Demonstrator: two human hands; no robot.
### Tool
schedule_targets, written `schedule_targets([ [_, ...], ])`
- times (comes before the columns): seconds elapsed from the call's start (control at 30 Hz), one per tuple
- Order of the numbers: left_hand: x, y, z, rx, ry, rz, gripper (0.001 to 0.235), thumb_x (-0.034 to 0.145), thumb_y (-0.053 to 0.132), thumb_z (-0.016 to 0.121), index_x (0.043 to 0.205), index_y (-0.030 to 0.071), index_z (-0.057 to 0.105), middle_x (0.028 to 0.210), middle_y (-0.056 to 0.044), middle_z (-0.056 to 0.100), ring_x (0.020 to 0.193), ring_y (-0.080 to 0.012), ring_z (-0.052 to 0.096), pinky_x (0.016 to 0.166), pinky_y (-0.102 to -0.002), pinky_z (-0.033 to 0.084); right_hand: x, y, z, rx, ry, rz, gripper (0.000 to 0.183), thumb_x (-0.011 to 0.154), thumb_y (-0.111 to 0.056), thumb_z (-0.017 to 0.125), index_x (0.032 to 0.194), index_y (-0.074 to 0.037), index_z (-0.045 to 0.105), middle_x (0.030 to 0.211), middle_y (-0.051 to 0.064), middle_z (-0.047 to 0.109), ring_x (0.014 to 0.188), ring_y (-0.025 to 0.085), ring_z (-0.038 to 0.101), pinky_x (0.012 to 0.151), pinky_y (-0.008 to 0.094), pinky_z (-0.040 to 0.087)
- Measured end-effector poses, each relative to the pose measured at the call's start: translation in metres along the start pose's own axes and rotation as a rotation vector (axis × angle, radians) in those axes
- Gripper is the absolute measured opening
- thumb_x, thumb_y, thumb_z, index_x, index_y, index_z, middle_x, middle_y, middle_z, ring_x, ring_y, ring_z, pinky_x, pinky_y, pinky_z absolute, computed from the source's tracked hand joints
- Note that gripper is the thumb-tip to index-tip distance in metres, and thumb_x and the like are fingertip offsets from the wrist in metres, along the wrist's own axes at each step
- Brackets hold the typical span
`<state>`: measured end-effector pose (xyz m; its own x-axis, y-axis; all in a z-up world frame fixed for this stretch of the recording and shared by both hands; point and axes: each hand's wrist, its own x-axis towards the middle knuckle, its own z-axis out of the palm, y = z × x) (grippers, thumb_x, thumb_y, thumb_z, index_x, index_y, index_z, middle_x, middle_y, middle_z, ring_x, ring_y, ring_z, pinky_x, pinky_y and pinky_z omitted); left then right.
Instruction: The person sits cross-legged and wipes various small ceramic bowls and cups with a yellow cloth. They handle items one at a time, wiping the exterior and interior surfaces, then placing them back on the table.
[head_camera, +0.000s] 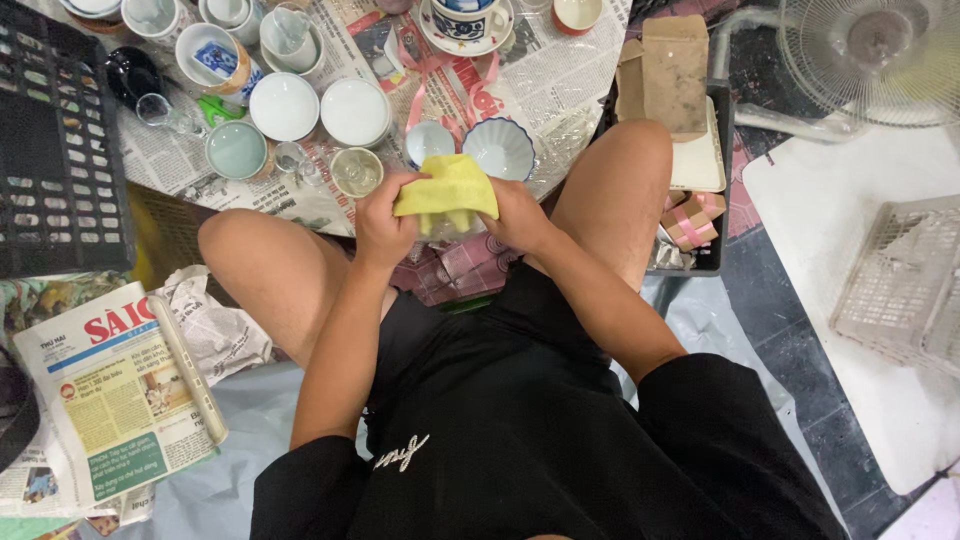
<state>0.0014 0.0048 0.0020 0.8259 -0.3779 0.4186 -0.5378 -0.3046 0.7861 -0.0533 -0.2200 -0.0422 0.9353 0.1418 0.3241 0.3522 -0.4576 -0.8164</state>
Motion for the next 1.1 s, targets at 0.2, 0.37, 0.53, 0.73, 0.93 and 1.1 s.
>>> schedule_targets([
  [0.2, 0.001, -0.004, 0.008, -0.089, -0.093, -0.107, 0.030, 0.091, -0.002, 0.065, 0.120, 0.002, 0.061, 0.101, -0.017, 0.073, 0.094, -0.0306, 0.077, 0.080, -0.037, 0.057, 0.005, 0.006, -0.005, 0.006, 0.154, 0.061, 0.030, 0.086, 0.001, 0.073, 0.116, -0.003, 0.068, 0.101, 0.019, 0.073, 0.095, 0.035, 0.075, 0.079, 0.037, 0.058],
  [0.37, -0.004, -0.010, 0.012, 0.044, -0.208, -0.116, 0.029, 0.093, 0.003, 0.065, 0.121, 0.000, 0.068, 0.098, -0.021, 0.074, 0.092, -0.0361, 0.073, 0.076, -0.039, 0.055, 0.002, 0.010, -0.002, 0.066, 0.302, -0.019, 0.023, 0.083, 0.001, 0.078, 0.103, -0.001, 0.068, 0.090, 0.014, 0.069, 0.080, 0.026, 0.070, 0.074, 0.033, 0.054],
  [0.53, -0.012, -0.022, 0.025, -0.210, -0.169, -0.189, 0.018, 0.097, 0.007, 0.062, 0.110, -0.004, 0.069, 0.091, -0.017, 0.076, 0.084, -0.0236, 0.077, 0.076, -0.035, 0.057, 0.003, -0.002, -0.009, 0.121, 0.230, 0.058, 0.020, 0.083, -0.005, 0.080, 0.099, 0.000, 0.069, 0.082, 0.012, 0.071, 0.072, 0.020, 0.072, 0.067, 0.032, 0.054],
  [0.73, -0.009, -0.022, 0.028, -0.471, -0.007, -0.276, 0.021, 0.104, 0.008, 0.060, 0.121, -0.005, 0.063, 0.109, -0.008, 0.072, 0.098, -0.0142, 0.067, 0.089, -0.030, 0.054, 0.011, -0.003, 0.001, 0.073, 0.003, 0.267, 0.021, 0.093, -0.017, 0.074, 0.104, 0.000, 0.075, 0.081, 0.015, 0.075, 0.069, 0.020, 0.074, 0.064, 0.034, 0.055],
  [0.93, -0.013, -0.015, 0.026, -0.250, -0.133, -0.282, 0.025, 0.103, 0.002, 0.062, 0.127, -0.005, 0.063, 0.115, -0.013, 0.072, 0.104, -0.0200, 0.069, 0.093, -0.033, 0.055, -0.005, 0.024, 0.015, 0.269, 0.026, 0.059, 0.054, 0.089, -0.017, 0.068, 0.140, -0.004, 0.057, 0.123, 0.018, 0.074, 0.110, 0.027, 0.075, 0.100, 0.037, 0.057],
  [1.1, -0.021, -0.026, 0.027, -0.007, -0.169, -0.145, 0.025, 0.106, 0.006, 0.057, 0.128, -0.005, 0.061, 0.115, -0.020, 0.071, 0.107, -0.0327, 0.070, 0.094, -0.042, 0.054, -0.006, 0.014, 0.011, 0.152, -0.019, 0.305, 0.075, 0.089, -0.030, 0.081, 0.150, -0.011, 0.041, 0.139, 0.015, 0.065, 0.127, 0.027, 0.066, 0.104, 0.037, 0.054],
])
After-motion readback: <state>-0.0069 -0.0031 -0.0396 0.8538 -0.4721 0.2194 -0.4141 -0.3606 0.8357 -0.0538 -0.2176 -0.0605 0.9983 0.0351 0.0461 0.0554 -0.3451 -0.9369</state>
